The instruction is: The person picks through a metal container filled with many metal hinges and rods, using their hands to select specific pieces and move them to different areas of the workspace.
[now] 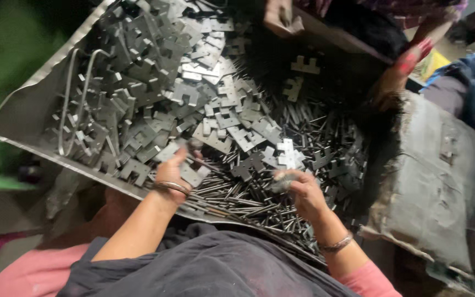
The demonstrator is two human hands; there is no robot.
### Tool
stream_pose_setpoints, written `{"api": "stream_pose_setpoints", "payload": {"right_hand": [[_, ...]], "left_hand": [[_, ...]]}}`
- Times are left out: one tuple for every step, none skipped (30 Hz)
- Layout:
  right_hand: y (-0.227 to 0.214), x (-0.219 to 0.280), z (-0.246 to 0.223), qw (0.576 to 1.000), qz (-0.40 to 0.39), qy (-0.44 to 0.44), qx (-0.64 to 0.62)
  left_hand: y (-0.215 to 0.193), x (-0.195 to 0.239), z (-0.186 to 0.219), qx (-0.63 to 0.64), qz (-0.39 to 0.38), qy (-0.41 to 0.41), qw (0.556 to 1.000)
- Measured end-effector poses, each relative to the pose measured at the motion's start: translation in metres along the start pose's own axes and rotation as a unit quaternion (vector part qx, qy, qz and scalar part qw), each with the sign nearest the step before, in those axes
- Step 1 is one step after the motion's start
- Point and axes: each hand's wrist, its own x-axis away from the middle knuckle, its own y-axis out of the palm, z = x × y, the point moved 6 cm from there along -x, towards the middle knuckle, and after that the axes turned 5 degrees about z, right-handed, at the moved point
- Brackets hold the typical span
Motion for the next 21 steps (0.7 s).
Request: {"api": "stream_pose_setpoints", "payload": {"right_hand": [[0.020,0.004,-0.019,0.979,-0.076,-0.135,0.131],[0.029,0.002,-0.032,0.979,-0.081,-0.134,0.131],[0.048,0.008,-0.056,0.882,-0.079,-0.297,0.356],[0.074,0.016,-0.069,0.708,-0.067,-0.438,0.551],[0.091,0.013,-0.071,0.707,-0.070,-0.440,0.549],[0.110,0.012,-0.068,0.717,-0.115,-0.424,0.541],[0.126,0.011,-0.063,0.725,-0.161,-0.407,0.532],[0.138,0.014,-0.056,0.724,-0.160,-0.407,0.533],[0.150,0.016,-0.042,0.725,-0.191,-0.374,0.546],[0.159,0.013,-0.027,0.723,-0.221,-0.343,0.558],[0.163,0.015,-0.020,0.723,-0.218,-0.344,0.558],[0.157,0.014,-0.008,0.745,-0.193,-0.275,0.576],[0.150,0.011,0.005,0.763,-0.166,-0.206,0.590],[0.144,0.013,0.009,0.765,-0.148,-0.203,0.593],[0.130,0.010,0.002,0.809,-0.068,-0.208,0.546],[0.106,0.012,-0.011,0.841,0.029,-0.212,0.496],[0.085,0.016,-0.022,0.838,0.062,-0.211,0.500],[0.054,0.015,-0.030,0.956,0.085,-0.129,0.251],[0.025,0.017,-0.037,0.993,0.100,-0.055,-0.025],[-0.009,0.025,-0.060,0.985,0.135,-0.094,-0.045],[-0.050,0.043,-0.085,0.974,0.169,-0.134,-0.065]], "left_hand": [[0.006,0.010,-0.002,-0.072,-0.073,0.024,0.994],[0.017,0.019,-0.007,-0.142,-0.148,0.047,0.978],[0.019,0.027,-0.010,-0.141,-0.145,0.052,0.978],[0.025,0.035,-0.025,-0.168,-0.174,-0.022,0.970],[0.032,0.043,-0.040,-0.194,-0.201,-0.097,0.955],[0.040,0.046,-0.046,-0.194,-0.203,-0.095,0.955],[0.046,0.051,-0.056,-0.120,-0.202,-0.133,0.963],[0.050,0.056,-0.067,-0.046,-0.199,-0.173,0.963],[0.053,0.059,-0.074,-0.046,-0.201,-0.175,0.963],[0.048,0.058,-0.078,-0.052,-0.152,-0.161,0.974],[0.044,0.056,-0.080,-0.058,-0.103,-0.147,0.982],[0.044,0.056,-0.086,-0.061,-0.105,-0.151,0.981],[0.045,0.056,-0.093,-0.089,-0.113,-0.142,0.979],[0.049,0.054,-0.097,-0.132,-0.130,-0.133,0.974],[0.056,0.051,-0.101,-0.216,-0.154,-0.099,0.959],[0.068,0.043,-0.104,-0.308,-0.185,-0.065,0.931],[0.080,0.033,-0.100,-0.415,-0.210,-0.002,0.885],[0.092,0.020,-0.088,-0.530,-0.218,0.091,0.815],[0.101,0.005,-0.071,-0.632,-0.197,0.184,0.726],[0.102,-0.010,-0.049,-0.708,-0.142,0.255,0.643],[0.103,-0.021,-0.030,-0.755,-0.094,0.323,0.562]]}}
